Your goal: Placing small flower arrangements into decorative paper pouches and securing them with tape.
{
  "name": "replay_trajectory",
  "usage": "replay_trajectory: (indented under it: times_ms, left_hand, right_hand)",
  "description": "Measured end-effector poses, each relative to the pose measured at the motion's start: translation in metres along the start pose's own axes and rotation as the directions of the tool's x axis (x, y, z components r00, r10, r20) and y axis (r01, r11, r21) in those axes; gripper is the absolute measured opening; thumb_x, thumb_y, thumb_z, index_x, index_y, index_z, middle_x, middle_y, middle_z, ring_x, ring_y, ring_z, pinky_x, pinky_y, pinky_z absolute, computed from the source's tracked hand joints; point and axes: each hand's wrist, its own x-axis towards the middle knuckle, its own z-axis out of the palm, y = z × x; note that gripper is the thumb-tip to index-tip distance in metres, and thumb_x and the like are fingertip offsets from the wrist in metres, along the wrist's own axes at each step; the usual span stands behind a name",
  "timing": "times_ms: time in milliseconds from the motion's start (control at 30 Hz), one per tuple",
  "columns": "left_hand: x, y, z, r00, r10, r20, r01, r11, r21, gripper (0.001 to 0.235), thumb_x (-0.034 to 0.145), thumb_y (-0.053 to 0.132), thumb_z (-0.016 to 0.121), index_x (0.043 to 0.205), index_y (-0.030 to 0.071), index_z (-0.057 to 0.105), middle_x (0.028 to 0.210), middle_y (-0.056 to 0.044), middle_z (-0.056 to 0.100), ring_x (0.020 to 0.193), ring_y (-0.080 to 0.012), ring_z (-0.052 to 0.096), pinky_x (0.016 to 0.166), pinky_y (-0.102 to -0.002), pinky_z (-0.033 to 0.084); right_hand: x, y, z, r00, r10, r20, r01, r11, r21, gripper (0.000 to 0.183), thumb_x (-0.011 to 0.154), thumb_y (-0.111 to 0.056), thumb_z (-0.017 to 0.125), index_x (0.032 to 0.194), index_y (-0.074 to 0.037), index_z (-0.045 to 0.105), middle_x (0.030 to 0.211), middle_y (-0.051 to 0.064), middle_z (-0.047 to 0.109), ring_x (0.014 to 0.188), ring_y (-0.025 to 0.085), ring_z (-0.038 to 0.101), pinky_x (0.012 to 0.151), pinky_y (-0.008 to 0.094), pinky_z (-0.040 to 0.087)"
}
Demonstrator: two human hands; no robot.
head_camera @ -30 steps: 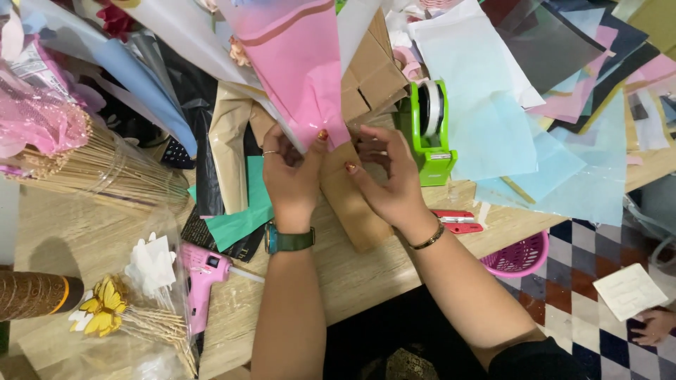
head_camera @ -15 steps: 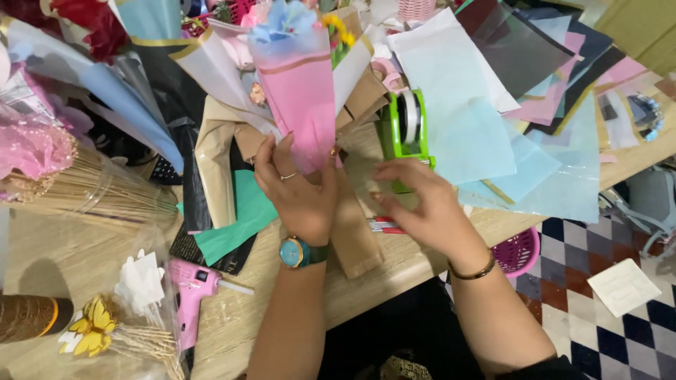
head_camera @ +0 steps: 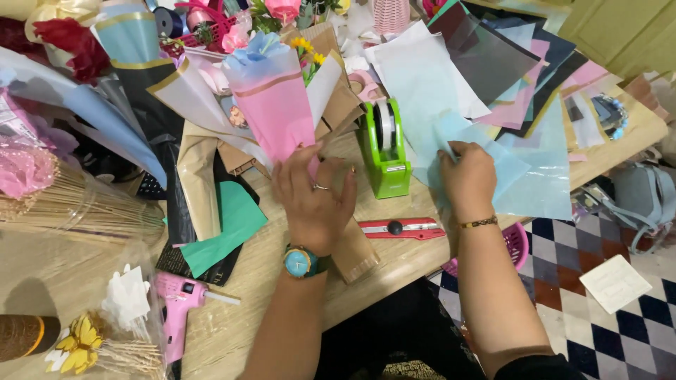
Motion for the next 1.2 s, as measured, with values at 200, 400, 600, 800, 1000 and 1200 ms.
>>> replay_trajectory:
  times_ms: [200,400,600,800,1000,1200]
  left_hand:
    - [-0.004,-0.011,-0.002,0.998,-0.014,0.061,0.029,0.969,-0.247,0.014,0.09,0.034,0.073,0.096,0.022,0.068,0.113,0.002,0.06,0.108,-0.0254,0.062,0.1,-0.044,0.044]
    - [0.001,-0.014,-0.022,0.892,-0.167,0.419,0.405,0.706,-0.581,0.038,0.09,0.038,0.077,0.117,0.014,0.066,0.109,-0.009,0.071,0.105,-0.0305,0.071,0.092,-0.04,0.055]
    - [-0.057,-0.076,0.031,0.672,-0.314,0.671,0.715,0.041,-0.698,0.045,0.103,0.032,0.054,0.141,0.011,0.044,0.118,0.004,0.057,0.108,-0.0008,0.056,0.098,-0.013,0.045]
    - [-0.004,-0.065,-0.024,0.491,-0.404,0.772,0.854,0.051,-0.517,0.066,0.095,0.005,0.064,0.151,0.006,0.03,0.114,-0.019,0.069,0.093,-0.0264,0.072,0.077,-0.039,0.064]
    - [0.006,-0.058,-0.041,0.454,-0.382,0.805,0.889,0.142,-0.435,0.059,0.095,0.006,0.062,0.148,0.011,0.037,0.119,-0.019,0.069,0.097,-0.0263,0.072,0.077,-0.038,0.064]
    - [0.021,-0.048,-0.057,0.501,-0.361,0.787,0.865,0.165,-0.474,0.052,0.093,0.008,0.066,0.141,0.007,0.045,0.113,-0.02,0.071,0.1,-0.0285,0.072,0.081,-0.041,0.063]
  right_hand:
    - [-0.012,-0.014,-0.043,0.946,0.008,-0.324,0.133,0.901,0.412,0.009,0.098,-0.024,0.074,0.103,-0.02,0.08,0.074,0.003,0.065,0.069,0.015,0.057,0.066,0.03,0.047]
    - [-0.068,-0.095,-0.097,0.89,-0.134,-0.437,0.402,0.685,0.607,0.005,0.105,-0.004,0.077,0.107,-0.009,0.077,0.082,0.005,0.064,0.085,0.01,0.054,0.087,0.03,0.052]
    - [-0.142,-0.142,-0.095,0.851,-0.519,-0.082,0.471,0.683,0.558,0.025,0.08,-0.008,0.081,0.104,-0.003,0.076,0.085,0.021,0.072,0.08,0.04,0.074,0.073,0.048,0.059]
    - [-0.144,-0.166,-0.105,0.796,-0.464,0.388,0.245,0.834,0.494,0.036,0.087,-0.02,0.073,0.116,0.001,0.075,0.107,0.031,0.074,0.098,0.054,0.071,0.086,0.062,0.059]
    - [-0.127,-0.173,-0.08,0.815,-0.387,0.431,0.144,0.856,0.496,0.063,0.087,-0.023,0.074,0.145,-0.006,0.055,0.135,0.032,0.06,0.121,0.05,0.062,0.1,0.054,0.055]
    - [-0.137,-0.195,-0.072,0.814,-0.354,0.461,-0.017,0.779,0.627,0.089,0.09,-0.03,0.072,0.158,-0.004,0.022,0.15,0.034,0.045,0.13,0.053,0.054,0.106,0.059,0.05]
